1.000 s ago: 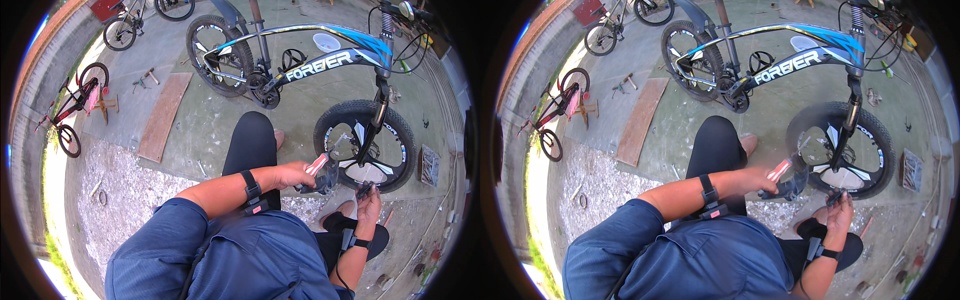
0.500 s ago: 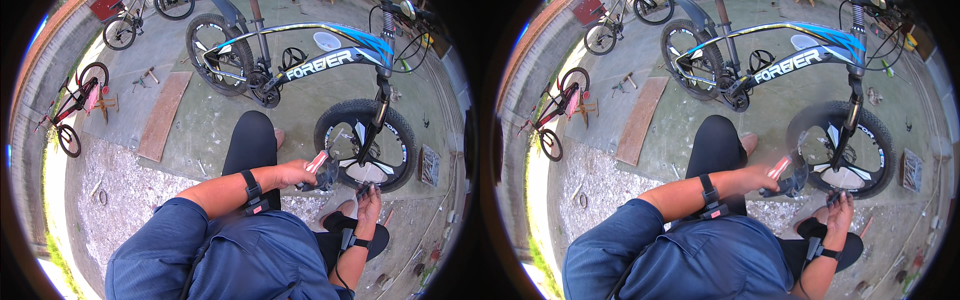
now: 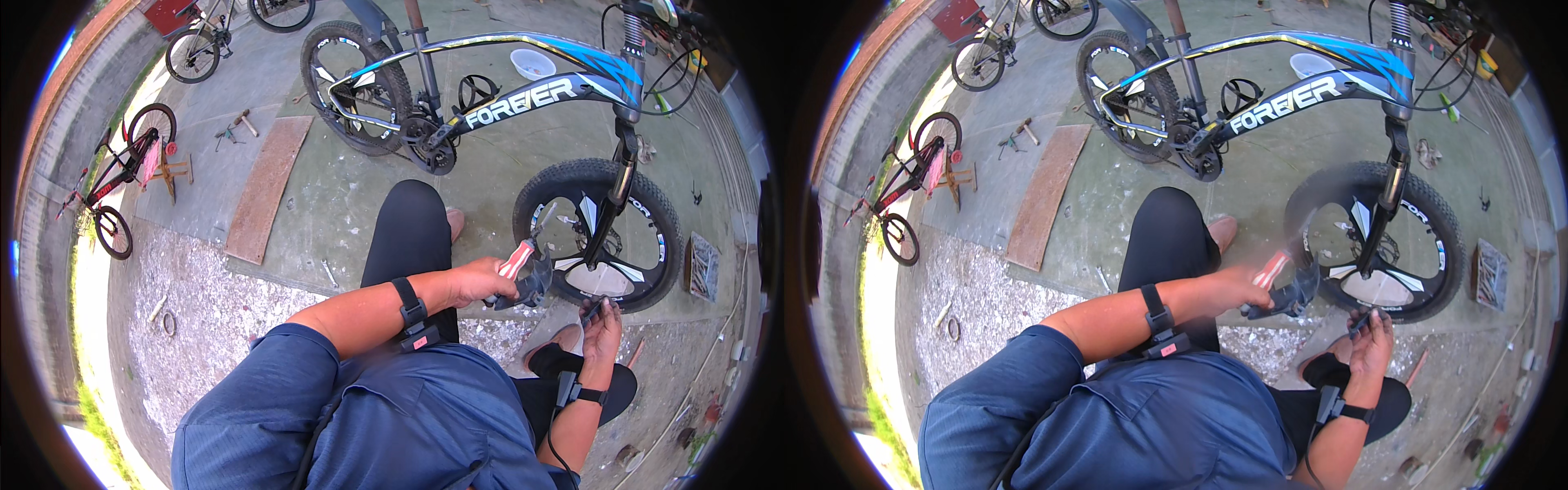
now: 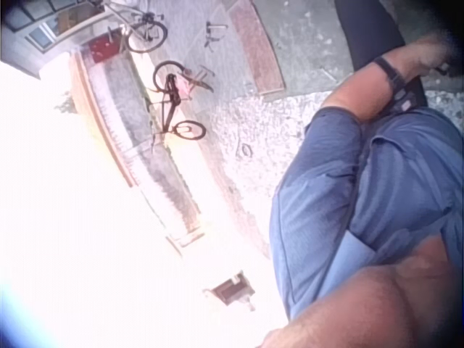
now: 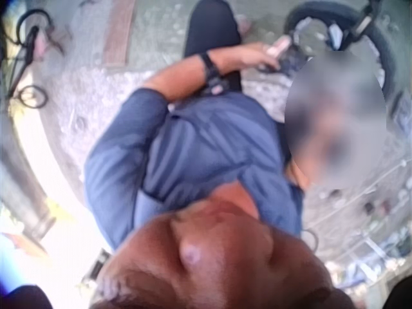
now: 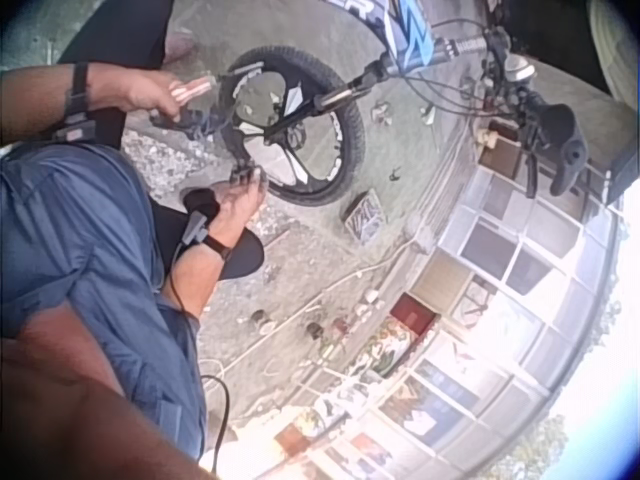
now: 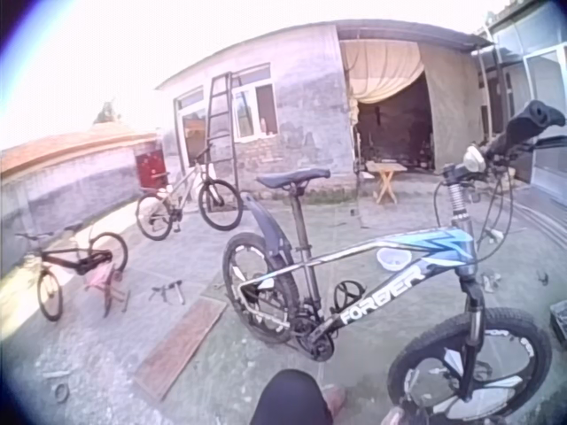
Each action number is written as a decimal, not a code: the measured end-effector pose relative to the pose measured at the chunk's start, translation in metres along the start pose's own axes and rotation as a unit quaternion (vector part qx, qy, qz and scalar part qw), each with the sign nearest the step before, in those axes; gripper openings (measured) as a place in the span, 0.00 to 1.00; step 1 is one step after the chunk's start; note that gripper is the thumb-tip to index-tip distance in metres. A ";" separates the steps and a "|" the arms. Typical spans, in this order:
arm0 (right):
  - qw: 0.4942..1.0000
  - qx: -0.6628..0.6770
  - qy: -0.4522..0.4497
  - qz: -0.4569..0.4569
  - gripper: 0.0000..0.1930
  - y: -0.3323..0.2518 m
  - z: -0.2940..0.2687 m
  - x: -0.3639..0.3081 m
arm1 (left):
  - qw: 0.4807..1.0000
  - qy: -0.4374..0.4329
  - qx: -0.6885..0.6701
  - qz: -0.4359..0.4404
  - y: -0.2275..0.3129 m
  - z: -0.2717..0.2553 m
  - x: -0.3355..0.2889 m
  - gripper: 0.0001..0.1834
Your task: The person retrieves a small part from a bucket and uses a screwdriver to attach a plastic fender to the front fork of a bicycle while sitting in an outdoor area. They align the fender with the fork and begin securing it with screws.
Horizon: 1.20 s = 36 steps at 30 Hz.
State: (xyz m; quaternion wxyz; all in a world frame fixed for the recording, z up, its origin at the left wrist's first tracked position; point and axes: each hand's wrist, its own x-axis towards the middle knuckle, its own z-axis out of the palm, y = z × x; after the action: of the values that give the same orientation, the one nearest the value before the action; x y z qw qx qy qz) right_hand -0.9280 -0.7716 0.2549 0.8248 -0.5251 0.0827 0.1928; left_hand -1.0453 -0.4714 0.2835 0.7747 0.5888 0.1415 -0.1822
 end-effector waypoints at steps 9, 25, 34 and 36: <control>0.998 -0.015 0.005 0.055 0.07 0.010 0.020 -0.007 | 1.000 0.013 -0.017 -0.012 0.007 0.001 -0.002 0.08; 0.963 -0.228 -0.087 0.111 0.13 0.047 0.053 -0.016 | 0.999 -0.022 0.023 -0.014 -0.004 0.000 0.003 0.11; 0.971 -0.183 -0.070 0.135 0.11 0.061 0.063 -0.025 | 0.998 -0.013 0.053 0.034 -0.014 -0.001 0.004 0.12; 0.975 -0.165 -0.065 0.133 0.11 0.061 0.067 -0.029 | 0.999 -0.006 0.034 0.026 -0.014 0.000 0.004 0.11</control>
State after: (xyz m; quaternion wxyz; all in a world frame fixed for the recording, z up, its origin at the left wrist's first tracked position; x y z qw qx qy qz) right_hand -0.9838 -0.6953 0.2435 0.6972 -0.6248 0.0650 0.3453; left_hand -1.0485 -0.4750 0.2695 0.7592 0.6175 0.1152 -0.1702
